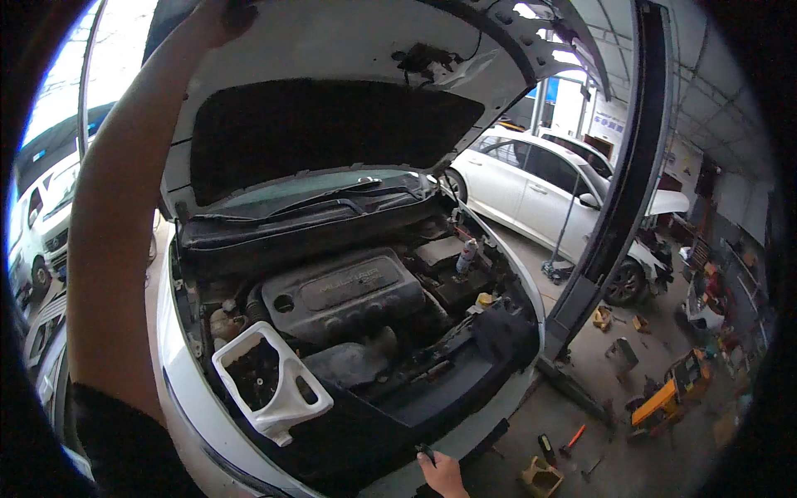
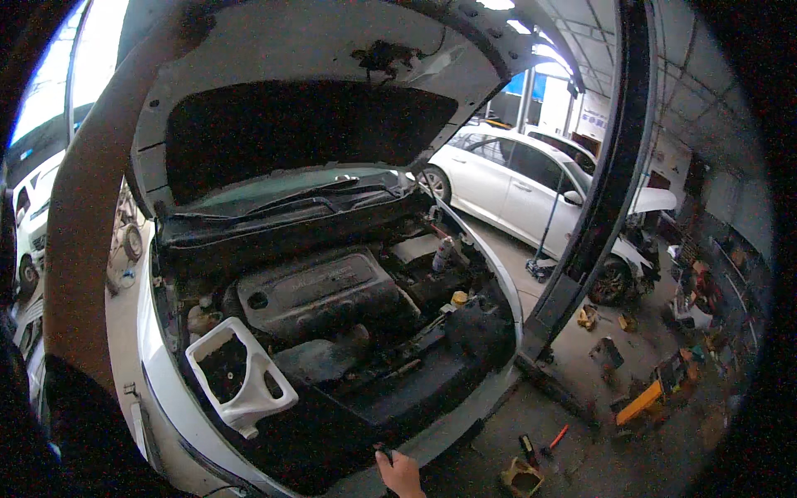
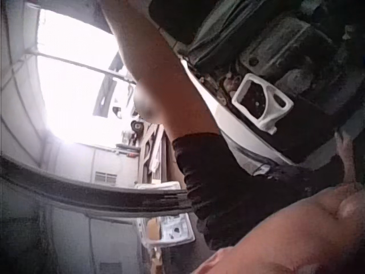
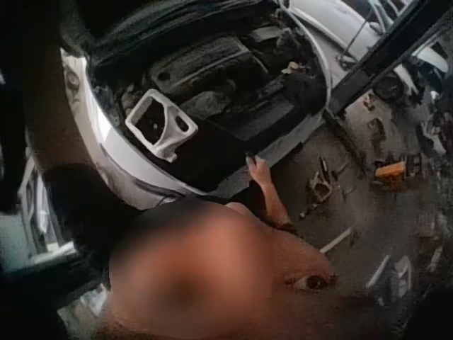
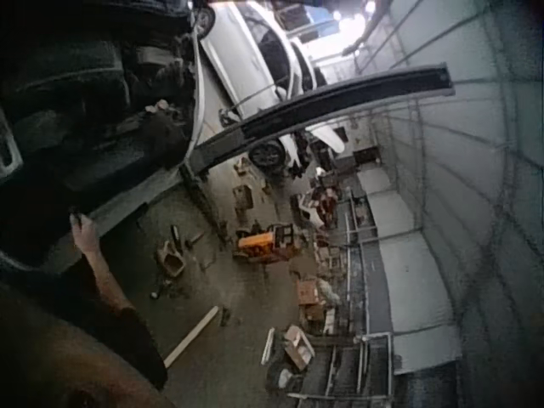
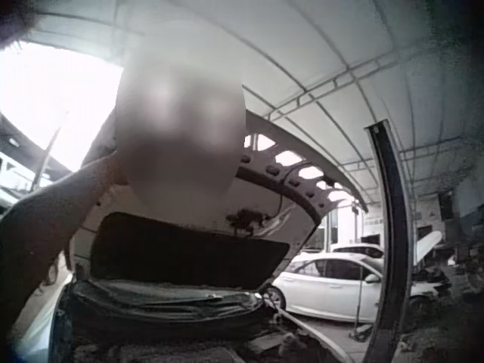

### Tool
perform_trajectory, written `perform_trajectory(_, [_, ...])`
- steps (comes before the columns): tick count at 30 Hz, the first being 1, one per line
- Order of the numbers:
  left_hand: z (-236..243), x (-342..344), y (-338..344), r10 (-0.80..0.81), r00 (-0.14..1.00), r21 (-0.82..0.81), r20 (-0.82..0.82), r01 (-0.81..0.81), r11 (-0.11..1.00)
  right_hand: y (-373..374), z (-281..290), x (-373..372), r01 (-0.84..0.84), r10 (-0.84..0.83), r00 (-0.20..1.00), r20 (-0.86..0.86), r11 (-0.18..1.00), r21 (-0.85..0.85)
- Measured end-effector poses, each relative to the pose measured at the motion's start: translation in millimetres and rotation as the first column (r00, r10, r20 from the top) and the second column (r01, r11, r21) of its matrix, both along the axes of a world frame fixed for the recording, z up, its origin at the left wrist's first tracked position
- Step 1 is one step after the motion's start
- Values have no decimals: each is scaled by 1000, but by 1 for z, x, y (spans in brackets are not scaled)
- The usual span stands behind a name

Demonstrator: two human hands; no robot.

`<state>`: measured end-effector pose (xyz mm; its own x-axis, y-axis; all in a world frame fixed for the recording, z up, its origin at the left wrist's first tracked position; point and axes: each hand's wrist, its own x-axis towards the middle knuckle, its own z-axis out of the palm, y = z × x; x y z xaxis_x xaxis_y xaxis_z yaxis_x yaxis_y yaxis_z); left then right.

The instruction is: The person installs a long rubber seal along the inner edge of a white car's open hood. They repeatedly reach into a white plastic container to retrieve small fasteners and press them into place along the seal. The person works along the entire length of the hood edge, securing the seal in place.

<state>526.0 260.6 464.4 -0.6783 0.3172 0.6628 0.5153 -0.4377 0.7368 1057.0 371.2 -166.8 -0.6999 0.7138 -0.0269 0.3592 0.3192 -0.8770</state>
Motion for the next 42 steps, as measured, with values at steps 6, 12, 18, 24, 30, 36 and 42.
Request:
perform_trajectory(6, [-37, -2, -34, 59, 980, -152, -188, -89, 984, 45, -9, -4, 18, -13, 982, 187, 1000, -23])
perform_trajectory(12, [-257, 122, -38, 137, 723, -516, -677, -599, 613, 44, 13, -21, -23, 25, 999, -39, 999, 30])
perform_trajectory(18, [-520, 243, -206, 403, 846, -596, 349, -131, 792, 43, 48, -67, -290, 325, 946, 3, 850, -439])
perform_trajectory(24, [-599, 344, -269, 459, 611, -546, 645, -51, 836, -17, 88, -163, -535, 595, 801, -67, 660, -527])
perform_trajectory(30, [-600, 357, -217, -93, 549, -230, 831, 490, 841, -172, 93, -249, -717, 638, 672, -376, 433, -547])
perform_trajectory(36, [-591, 335, -227, -101, 372, -94, 923, 471, 877, -201, 57, -250, -699, 674, 689, -267, 520, -491])
perform_trajectory(42, [-616, 303, -238, -308, 205, 90, 929, 681, 727, -205, 35, -216, -520, 539, 827, -159, 626, -581])
